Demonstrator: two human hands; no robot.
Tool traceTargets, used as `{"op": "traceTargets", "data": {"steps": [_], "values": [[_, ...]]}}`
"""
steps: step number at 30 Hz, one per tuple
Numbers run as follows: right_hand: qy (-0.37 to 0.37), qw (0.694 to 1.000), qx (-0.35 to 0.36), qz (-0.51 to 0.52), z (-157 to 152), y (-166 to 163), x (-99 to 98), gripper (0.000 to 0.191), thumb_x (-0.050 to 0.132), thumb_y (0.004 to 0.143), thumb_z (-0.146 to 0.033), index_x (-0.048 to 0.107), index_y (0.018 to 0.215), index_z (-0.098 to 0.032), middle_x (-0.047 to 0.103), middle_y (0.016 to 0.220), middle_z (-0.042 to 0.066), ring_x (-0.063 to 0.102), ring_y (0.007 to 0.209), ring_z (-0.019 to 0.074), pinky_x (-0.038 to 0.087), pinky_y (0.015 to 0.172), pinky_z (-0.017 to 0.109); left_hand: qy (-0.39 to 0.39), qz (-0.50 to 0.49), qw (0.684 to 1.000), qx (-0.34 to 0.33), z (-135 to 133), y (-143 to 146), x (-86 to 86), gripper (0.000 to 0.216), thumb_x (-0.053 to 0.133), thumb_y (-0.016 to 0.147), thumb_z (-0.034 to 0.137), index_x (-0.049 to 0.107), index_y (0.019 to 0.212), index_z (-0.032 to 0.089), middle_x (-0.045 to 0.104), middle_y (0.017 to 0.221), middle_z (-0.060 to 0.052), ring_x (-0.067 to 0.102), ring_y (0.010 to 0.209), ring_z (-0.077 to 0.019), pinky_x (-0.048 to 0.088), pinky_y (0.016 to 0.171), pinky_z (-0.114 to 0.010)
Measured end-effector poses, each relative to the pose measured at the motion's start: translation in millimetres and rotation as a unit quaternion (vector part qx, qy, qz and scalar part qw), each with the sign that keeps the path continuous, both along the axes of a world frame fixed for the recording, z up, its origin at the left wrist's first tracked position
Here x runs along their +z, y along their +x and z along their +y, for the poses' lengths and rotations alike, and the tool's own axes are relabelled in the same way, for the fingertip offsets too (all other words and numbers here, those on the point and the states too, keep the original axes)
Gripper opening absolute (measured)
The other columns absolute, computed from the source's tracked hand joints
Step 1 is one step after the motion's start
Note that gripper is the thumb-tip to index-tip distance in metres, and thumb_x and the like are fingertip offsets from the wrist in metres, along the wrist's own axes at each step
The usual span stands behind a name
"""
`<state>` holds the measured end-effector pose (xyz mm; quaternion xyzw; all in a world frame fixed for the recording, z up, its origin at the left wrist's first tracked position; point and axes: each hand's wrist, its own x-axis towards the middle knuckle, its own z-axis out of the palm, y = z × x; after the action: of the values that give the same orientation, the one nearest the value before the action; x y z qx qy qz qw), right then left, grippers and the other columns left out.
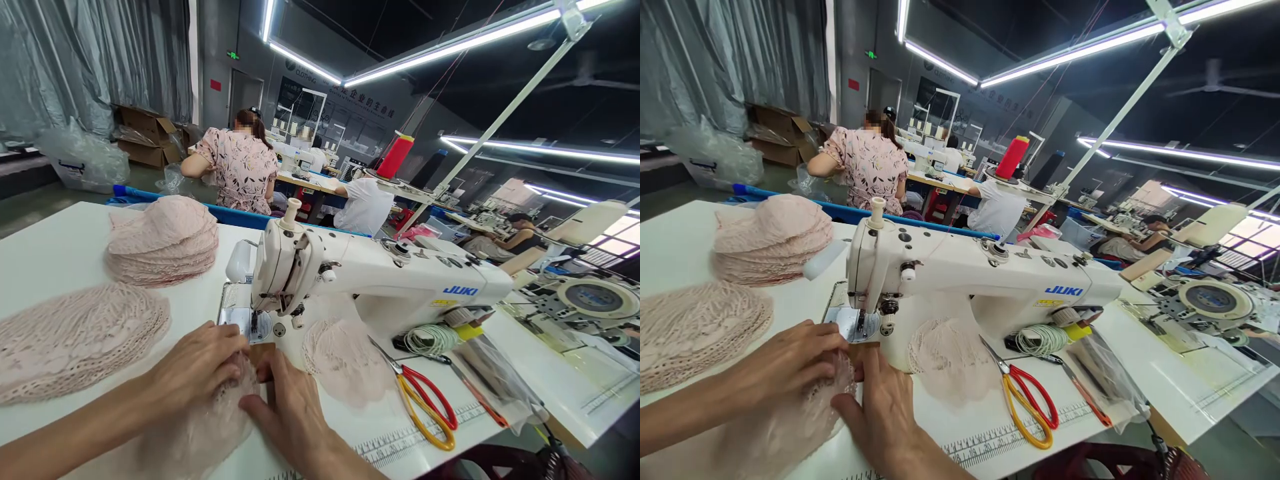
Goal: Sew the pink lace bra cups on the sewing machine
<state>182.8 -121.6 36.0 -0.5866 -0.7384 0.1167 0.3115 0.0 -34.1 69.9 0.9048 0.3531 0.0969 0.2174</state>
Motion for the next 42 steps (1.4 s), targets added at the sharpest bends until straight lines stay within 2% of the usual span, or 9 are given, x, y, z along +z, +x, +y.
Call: {"op": "traceTargets", "data": {"steps": [6,9,11,16,19,24,31,37,42], "values": [[-0.007,0.994,0.076,0.073,-10.6,6.7,0.1,0.024,0.051,0.083,-0.013,0.046,0.105,-0.022,0.063,0.08,-0.003,0.049,0.051,0.0104,0.033,0.049,0.02,-0.065,-0.044,0.997,-0.019,12.2,6.1,-1.1,0.027,0.039,0.092,0.028,0.059,0.074,0.022,0.064,0.081,-0.001,0.058,0.079,-0.0197,0.04,0.074,-0.03],[0.027,0.991,0.122,0.05,-11.7,11.2,3.6,0.013,0.046,0.091,-0.017,0.054,0.1,-0.022,0.061,0.082,0.001,0.053,0.058,0.0117,0.036,0.053,0.021,-0.076,-0.03,0.997,-0.013,19.0,4.3,1.1,0.026,0.043,0.092,0.029,0.058,0.072,0.022,0.064,0.074,0.0,0.059,0.074,-0.0189,0.039,0.068,-0.028],[0.044,0.988,0.148,0.027,-10.8,14.8,4.7,0.015,0.044,0.094,-0.019,0.059,0.096,-0.022,0.06,0.082,0.002,0.056,0.063,0.0128,0.039,0.055,0.022,-0.079,-0.02,0.997,0.001,21.6,4.5,1.4,0.024,0.044,0.091,0.029,0.059,0.073,0.022,0.065,0.075,0.0,0.059,0.075,-0.0199,0.038,0.067,-0.029],[0.099,0.976,0.185,-0.054,-0.5,24.7,4.4,0.024,0.043,0.092,-0.015,0.06,0.109,-0.02,0.065,0.093,0.006,0.062,0.075,0.0168,0.046,0.065,0.027,-0.076,-0.007,0.996,0.043,25.6,7.1,0.9,0.016,0.046,0.087,0.027,0.061,0.082,0.023,0.063,0.07,0.001,0.058,0.073,-0.0209,0.038,0.067,-0.029],[0.14,0.968,0.185,-0.09,10.1,28.6,4.3,0.019,0.043,0.097,-0.02,0.061,0.105,-0.021,0.066,0.087,0.004,0.06,0.07,0.0159,0.045,0.062,0.027,-0.074,0.001,0.995,0.063,28.5,6.9,-0.1,0.015,0.047,0.085,0.028,0.061,0.084,0.023,0.059,0.064,0.003,0.056,0.065,-0.0199,0.036,0.063,-0.029],[0.176,0.961,0.187,-0.106,19.7,32.6,4.5,0.02,0.044,0.1,-0.024,0.063,0.099,-0.02,0.065,0.081,0.002,0.057,0.064,0.0145,0.042,0.058,0.027,-0.083,0.003,0.994,0.069,31.5,6.6,-4.5,0.017,0.049,0.082,0.03,0.062,0.091,0.023,0.06,0.068,0.002,0.055,0.067,-0.0207,0.037,0.063,-0.029],[0.215,0.948,0.216,-0.092,22.3,33.0,2.0,0.017,0.045,0.097,-0.017,0.062,0.091,-0.017,0.069,0.089,0.004,0.057,0.062,0.012,0.039,0.052,0.026,-0.104,-0.006,0.992,0.07,30.4,7.0,-4.3,0.02,0.048,0.083,0.032,0.063,0.095,0.024,0.058,0.067,0.003,0.052,0.062,-0.0197,0.035,0.06,-0.029],[0.232,0.942,0.21,-0.12,24.6,32.3,-1.3,0.015,0.047,0.095,-0.015,0.06,0.088,-0.018,0.073,0.088,0.002,0.057,0.06,0.0117,0.034,0.047,0.028,-0.096,-0.017,0.993,0.068,30.7,6.1,-4.9,0.017,0.051,0.084,0.031,0.063,0.094,0.026,0.058,0.066,0.004,0.051,0.063,-0.0184,0.035,0.061,-0.029],[0.246,0.939,0.201,-0.131,25.2,31.7,0.2,0.016,0.047,0.095,-0.016,0.061,0.087,-0.018,0.074,0.094,0.001,0.058,0.062,0.0116,0.034,0.046,0.028,-0.059,-0.021,0.996,0.066,25.3,5.3,-11.6,0.019,0.052,0.086,0.028,0.06,0.103,0.027,0.058,0.073,0.003,0.052,0.067,-0.0192,0.035,0.064,-0.03]]}}
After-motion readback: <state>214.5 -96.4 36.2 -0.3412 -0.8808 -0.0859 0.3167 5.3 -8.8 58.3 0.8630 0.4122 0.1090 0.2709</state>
